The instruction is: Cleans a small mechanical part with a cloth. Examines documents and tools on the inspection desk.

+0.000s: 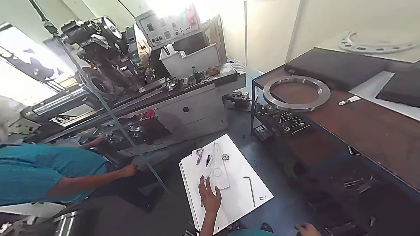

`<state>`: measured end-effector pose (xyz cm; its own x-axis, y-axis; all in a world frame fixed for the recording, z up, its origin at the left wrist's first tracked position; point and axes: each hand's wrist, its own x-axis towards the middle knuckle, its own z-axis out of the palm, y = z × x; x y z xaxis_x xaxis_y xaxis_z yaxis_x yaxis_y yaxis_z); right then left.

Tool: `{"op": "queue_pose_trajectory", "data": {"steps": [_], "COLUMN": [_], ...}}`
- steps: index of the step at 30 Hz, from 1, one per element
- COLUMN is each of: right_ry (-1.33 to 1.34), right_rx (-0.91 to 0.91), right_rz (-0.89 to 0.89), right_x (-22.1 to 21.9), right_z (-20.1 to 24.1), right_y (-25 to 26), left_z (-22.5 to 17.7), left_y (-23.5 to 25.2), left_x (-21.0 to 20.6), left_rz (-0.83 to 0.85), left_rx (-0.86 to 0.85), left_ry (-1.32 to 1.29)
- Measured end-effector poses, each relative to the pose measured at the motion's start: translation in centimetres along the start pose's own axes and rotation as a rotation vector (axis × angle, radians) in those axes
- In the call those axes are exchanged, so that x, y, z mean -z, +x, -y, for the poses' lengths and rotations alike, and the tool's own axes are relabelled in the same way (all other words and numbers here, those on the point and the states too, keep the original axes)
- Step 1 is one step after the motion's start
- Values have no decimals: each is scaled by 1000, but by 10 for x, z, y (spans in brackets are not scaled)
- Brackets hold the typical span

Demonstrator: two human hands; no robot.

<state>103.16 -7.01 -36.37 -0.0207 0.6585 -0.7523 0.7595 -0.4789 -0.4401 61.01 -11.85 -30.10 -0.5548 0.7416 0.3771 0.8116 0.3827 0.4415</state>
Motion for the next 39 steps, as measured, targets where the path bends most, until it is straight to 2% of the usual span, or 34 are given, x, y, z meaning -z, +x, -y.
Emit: {"op": "queue_pose_trajectory", "data": {"steps": [2,5,7,9,11,13,18,22,24,26,27,28,29,31,34,36,39], "right_ry": [-3,-48,-90,-113,-131,-168,-245,-307,-358,-449,-490,-524,-548,-562,-616,-654,-726], "right_rx": [52,105,129,149,160,173,221,258,279,324,341,352,368,394,449,490,555], "right_rz": [-4,20,33,43,50,58,77,132,186,276,339,397,431,473,487,506,554], "right_x": [0,-9,-17,-22,-25,-25,-22,-17,-4,13,21,29,36,50,68,76,87], "right_z": [46,86,95,101,108,118,135,147,156,164,170,178,185,194,204,216,221], "right_y": [-10,-20,-21,-25,-34,-42,-45,-37,-27,-18,-13,-9,-5,4,20,33,46], "left_z": [-2,6,10,12,14,14,18,21,15,-1,-6,-11,-14,-15,-4,-2,-10], "left_y": [9,17,18,19,20,24,29,33,36,39,40,40,39,26,3,9,20], "left_x": [6,13,20,21,14,4,-17,-10,-5,7,10,12,10,2,-18,-18,-7], "left_rz": [-62,-129,3,241,455,605,617,676,611,545,458,366,305,340,403,454,611], "left_rx": [50,127,156,70,-50,-61,-124,-176,-34,308,453,538,552,436,119,95,163], "left_ry": [-58,-164,-225,-249,-181,-79,55,77,5,-92,-146,-175,-178,-116,-9,44,121]}}
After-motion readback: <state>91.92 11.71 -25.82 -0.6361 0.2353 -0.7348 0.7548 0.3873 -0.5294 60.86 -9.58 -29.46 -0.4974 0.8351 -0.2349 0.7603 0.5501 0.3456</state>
